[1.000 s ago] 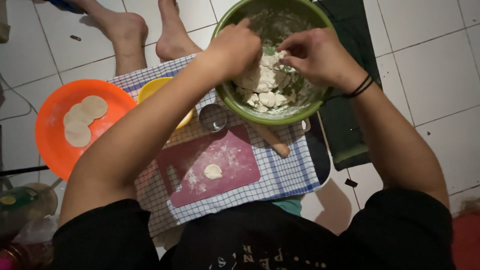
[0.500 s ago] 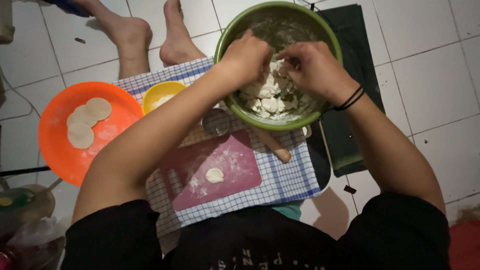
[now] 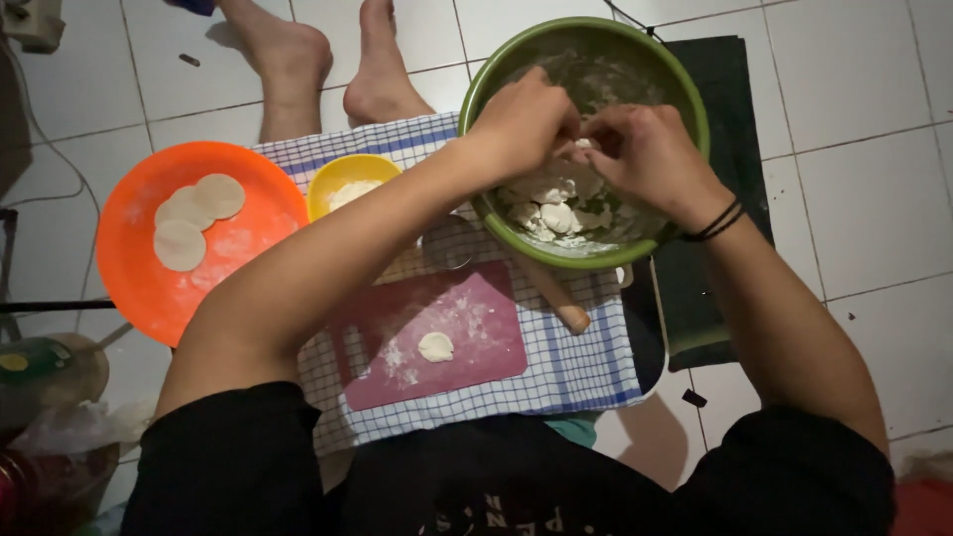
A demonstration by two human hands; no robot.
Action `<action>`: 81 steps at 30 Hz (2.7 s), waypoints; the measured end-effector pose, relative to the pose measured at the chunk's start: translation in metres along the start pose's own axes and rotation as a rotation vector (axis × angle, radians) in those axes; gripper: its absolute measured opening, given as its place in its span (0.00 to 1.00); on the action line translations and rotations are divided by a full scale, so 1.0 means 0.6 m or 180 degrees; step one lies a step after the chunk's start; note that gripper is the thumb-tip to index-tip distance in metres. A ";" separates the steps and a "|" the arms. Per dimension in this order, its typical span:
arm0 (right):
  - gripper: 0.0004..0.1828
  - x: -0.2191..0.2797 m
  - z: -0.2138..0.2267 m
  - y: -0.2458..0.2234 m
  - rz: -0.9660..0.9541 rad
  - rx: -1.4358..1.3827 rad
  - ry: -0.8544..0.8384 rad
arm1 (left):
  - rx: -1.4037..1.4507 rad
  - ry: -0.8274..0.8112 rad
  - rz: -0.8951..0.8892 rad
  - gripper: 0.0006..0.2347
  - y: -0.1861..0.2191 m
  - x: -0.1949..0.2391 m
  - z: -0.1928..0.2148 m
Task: The person is preparing dumplings by filling dough circles, sealing them with a pinching motion, and kneading dough in a large bowl.
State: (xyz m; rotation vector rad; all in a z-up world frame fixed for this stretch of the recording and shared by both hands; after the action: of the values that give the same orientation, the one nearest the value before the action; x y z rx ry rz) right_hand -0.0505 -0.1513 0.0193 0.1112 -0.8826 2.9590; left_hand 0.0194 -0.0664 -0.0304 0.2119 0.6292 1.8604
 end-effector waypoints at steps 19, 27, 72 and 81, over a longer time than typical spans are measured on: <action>0.10 -0.001 -0.005 0.022 -0.0156 0.0136 -0.0072 | -0.1543 -0.0278 -0.0597 0.05 0.018 0.005 -0.030; 0.12 -0.002 -0.005 0.020 -0.0045 0.0151 0.0038 | -0.1786 -0.1413 -0.0494 0.15 0.040 0.015 -0.038; 0.12 -0.010 -0.006 0.009 0.0190 0.0073 0.0352 | -0.1700 -0.1353 -0.0771 0.10 0.036 0.041 -0.058; 0.11 -0.006 0.000 -0.005 0.0136 -0.0200 0.0174 | -0.1067 -0.1886 -0.0373 0.21 0.039 0.047 0.007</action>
State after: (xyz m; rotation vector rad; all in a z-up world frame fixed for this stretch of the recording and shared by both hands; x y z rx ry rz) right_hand -0.0468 -0.1491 0.0206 0.0089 -0.9817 2.9540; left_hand -0.0087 -0.0454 -0.0192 0.4688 -0.0766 1.6455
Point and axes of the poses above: each hand's wrist, its own x-axis away from the middle knuckle, its own z-axis out of the back of the hand, y = z × x, the point moved 8 cm from there along -x, towards the middle knuckle, and after that the axes turned 15 degrees about -z, right-handed, at the moved point
